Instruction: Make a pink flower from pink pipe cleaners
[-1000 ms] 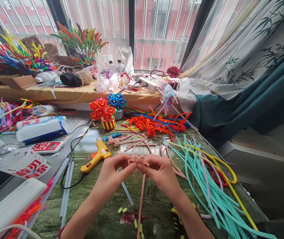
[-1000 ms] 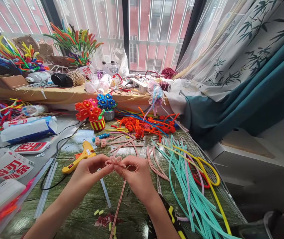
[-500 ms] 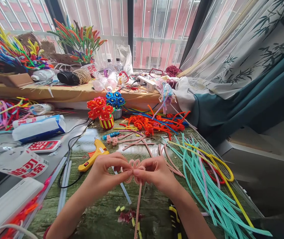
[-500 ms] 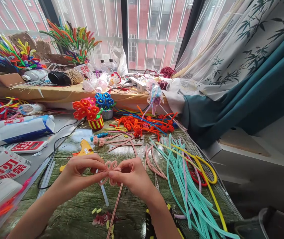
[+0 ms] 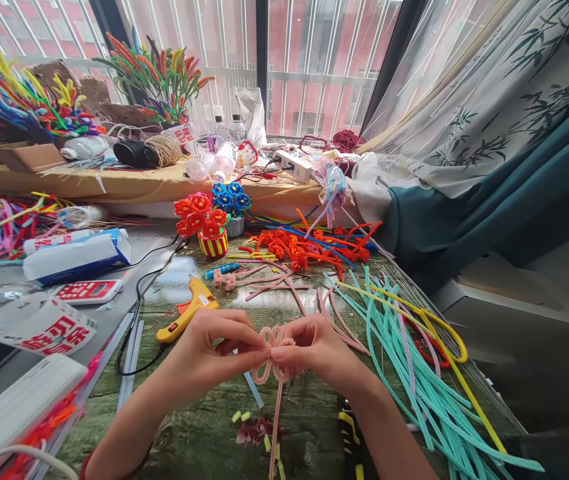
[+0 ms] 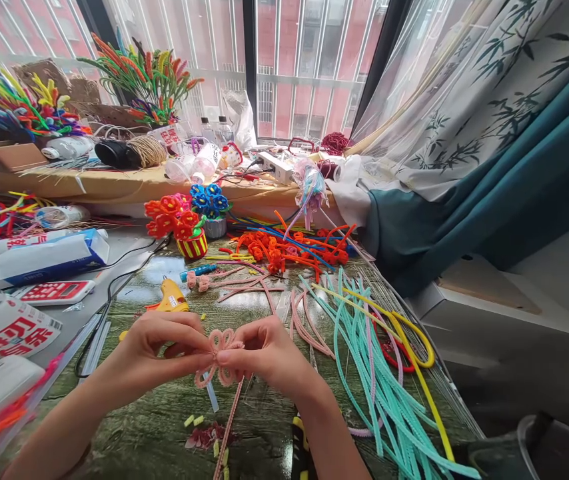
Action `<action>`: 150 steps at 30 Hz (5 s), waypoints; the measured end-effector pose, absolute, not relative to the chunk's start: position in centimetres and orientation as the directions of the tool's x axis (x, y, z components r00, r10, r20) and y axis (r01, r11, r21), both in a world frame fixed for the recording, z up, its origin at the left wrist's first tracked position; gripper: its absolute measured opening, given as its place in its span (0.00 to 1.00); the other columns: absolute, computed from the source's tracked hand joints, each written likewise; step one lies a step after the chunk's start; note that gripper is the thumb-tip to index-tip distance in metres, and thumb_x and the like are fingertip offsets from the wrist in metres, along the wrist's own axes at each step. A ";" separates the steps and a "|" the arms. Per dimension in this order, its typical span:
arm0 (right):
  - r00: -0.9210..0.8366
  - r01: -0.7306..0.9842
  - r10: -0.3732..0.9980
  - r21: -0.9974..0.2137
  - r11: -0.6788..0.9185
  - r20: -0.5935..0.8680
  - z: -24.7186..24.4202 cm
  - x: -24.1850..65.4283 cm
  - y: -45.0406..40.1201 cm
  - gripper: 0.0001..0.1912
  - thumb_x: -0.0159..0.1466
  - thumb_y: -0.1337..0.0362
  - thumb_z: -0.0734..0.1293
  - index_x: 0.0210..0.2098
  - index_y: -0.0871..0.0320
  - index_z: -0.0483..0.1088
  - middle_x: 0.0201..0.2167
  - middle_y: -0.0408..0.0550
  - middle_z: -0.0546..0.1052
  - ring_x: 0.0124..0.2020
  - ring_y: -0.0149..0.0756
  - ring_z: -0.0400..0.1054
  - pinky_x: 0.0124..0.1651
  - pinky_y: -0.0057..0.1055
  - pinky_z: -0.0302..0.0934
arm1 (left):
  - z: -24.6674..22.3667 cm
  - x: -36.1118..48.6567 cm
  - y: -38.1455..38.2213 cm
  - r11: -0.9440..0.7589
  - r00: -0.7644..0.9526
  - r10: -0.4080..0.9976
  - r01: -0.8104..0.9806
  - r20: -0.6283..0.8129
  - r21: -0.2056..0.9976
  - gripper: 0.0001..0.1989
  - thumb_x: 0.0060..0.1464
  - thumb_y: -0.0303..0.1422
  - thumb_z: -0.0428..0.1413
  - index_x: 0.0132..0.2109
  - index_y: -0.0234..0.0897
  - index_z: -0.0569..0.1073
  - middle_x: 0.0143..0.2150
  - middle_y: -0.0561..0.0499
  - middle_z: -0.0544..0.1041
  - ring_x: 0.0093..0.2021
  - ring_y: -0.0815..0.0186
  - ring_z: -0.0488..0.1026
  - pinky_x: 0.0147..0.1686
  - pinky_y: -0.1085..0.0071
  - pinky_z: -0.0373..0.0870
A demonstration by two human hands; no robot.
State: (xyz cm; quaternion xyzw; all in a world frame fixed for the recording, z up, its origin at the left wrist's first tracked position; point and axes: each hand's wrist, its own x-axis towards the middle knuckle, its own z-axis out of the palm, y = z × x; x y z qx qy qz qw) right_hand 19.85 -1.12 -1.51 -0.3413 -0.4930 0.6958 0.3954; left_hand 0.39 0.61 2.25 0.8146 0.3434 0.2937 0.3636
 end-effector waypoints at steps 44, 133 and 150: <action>-0.202 -0.015 0.951 -0.972 0.236 0.234 -2.4 19.6 -0.2 0.15 0.65 0.53 0.64 0.30 0.58 0.69 0.30 0.44 0.73 0.30 0.32 0.66 0.33 0.27 0.58 | -0.3 4.3 -1.8 -0.113 0.111 0.991 0.371 0.077 0.922 0.14 0.53 0.41 0.57 0.35 0.34 0.79 0.29 0.48 0.78 0.27 0.65 0.70 0.26 0.73 0.64; 0.066 0.526 0.828 -0.725 0.445 0.556 -4.5 18.8 -0.6 0.06 0.64 0.64 0.66 0.39 0.58 0.74 0.32 0.49 0.79 0.30 0.37 0.73 0.36 0.32 0.67 | -1.4 4.7 1.8 0.089 0.036 0.996 -0.158 -0.085 0.983 0.12 0.42 0.39 0.66 0.26 0.32 0.79 0.24 0.51 0.76 0.25 0.70 0.63 0.24 0.76 0.57; 0.026 -0.221 0.999 -0.975 0.029 0.024 -4.1 18.2 0.3 0.14 0.52 0.56 0.75 0.29 0.62 0.76 0.21 0.45 0.77 0.20 0.30 0.69 0.24 0.25 0.63 | -1.8 4.3 2.1 0.217 0.125 0.975 -0.312 -0.186 0.925 0.15 0.45 0.43 0.63 0.27 0.32 0.76 0.26 0.52 0.71 0.26 0.71 0.63 0.26 0.76 0.63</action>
